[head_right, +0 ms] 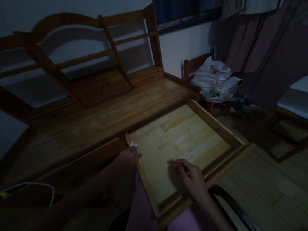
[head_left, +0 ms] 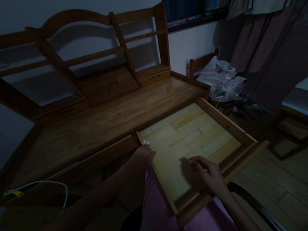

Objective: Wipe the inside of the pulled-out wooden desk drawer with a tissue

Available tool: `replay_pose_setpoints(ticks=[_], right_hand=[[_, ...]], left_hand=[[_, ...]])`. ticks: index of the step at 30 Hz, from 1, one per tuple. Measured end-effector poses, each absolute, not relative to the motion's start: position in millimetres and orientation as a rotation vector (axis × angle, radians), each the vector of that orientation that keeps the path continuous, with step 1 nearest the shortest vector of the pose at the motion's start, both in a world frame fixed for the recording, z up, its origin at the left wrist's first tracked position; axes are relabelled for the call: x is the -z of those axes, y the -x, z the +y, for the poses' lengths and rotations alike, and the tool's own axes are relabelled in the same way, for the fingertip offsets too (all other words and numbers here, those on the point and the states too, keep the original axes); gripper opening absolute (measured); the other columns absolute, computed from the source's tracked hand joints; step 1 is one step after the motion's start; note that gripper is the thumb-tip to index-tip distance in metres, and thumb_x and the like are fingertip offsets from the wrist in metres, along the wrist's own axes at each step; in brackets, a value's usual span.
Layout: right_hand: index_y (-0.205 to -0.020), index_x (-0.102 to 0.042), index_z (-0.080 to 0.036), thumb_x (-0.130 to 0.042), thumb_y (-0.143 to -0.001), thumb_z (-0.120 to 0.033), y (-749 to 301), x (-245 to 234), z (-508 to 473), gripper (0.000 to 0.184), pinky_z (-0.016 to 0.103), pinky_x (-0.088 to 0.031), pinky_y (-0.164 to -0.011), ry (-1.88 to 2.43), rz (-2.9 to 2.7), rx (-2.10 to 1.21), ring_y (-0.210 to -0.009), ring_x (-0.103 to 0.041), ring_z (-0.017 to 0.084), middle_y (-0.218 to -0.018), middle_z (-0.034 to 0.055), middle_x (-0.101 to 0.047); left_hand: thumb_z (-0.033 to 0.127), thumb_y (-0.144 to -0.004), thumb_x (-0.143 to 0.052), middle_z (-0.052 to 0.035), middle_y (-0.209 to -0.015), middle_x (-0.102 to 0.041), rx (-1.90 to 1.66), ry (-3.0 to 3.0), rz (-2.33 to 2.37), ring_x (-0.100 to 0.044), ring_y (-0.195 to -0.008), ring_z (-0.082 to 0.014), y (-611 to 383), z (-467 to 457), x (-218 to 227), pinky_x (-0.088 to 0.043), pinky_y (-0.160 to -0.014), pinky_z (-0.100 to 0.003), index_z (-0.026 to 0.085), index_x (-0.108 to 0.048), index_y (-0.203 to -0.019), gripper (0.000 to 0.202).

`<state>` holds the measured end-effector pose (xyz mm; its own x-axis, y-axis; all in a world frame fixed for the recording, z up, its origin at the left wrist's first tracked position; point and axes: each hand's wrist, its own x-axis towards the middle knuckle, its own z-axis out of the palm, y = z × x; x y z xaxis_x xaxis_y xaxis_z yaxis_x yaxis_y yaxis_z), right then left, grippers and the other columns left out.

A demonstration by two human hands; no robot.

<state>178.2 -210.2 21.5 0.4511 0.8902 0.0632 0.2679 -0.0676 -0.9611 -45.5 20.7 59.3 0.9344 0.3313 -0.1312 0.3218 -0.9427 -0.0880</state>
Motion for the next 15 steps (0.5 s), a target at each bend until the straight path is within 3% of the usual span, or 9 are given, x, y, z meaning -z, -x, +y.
replay_pose_setpoints(ticks=[5,15], right_hand=[[-0.111,-0.076,-0.021,-0.051,-0.102,-0.045,-178.3,-21.7,-210.5,0.035,0.033,-0.056,-0.079,1.622,-1.035,-0.687,-0.085,-0.075,0.024,-0.088,0.0053,-0.079],[-0.110,-0.076,-0.023,-0.051,-0.102,-0.043,-176.8,-22.4,-211.0,0.033,0.031,-0.055,-0.077,1.612,-1.058,-0.687,-0.083,-0.075,0.023,-0.086,0.0039,-0.079]], left_hand=[[0.014,-0.095,-0.052,-0.0184,-0.094,-0.075,-0.351,3.045,-0.307,-0.071,-0.096,-0.0292,45.7,-17.1,-45.1,-0.055,-0.091,-0.041,0.010,-0.073,-0.101,0.021],[0.011,-0.089,-0.056,-0.0145,-0.087,-0.076,-0.439,3.164,-0.195,-0.074,-0.082,-0.0285,47.1,-45.9,-41.4,-0.057,-0.073,-0.039,0.014,-0.069,-0.095,0.014]])
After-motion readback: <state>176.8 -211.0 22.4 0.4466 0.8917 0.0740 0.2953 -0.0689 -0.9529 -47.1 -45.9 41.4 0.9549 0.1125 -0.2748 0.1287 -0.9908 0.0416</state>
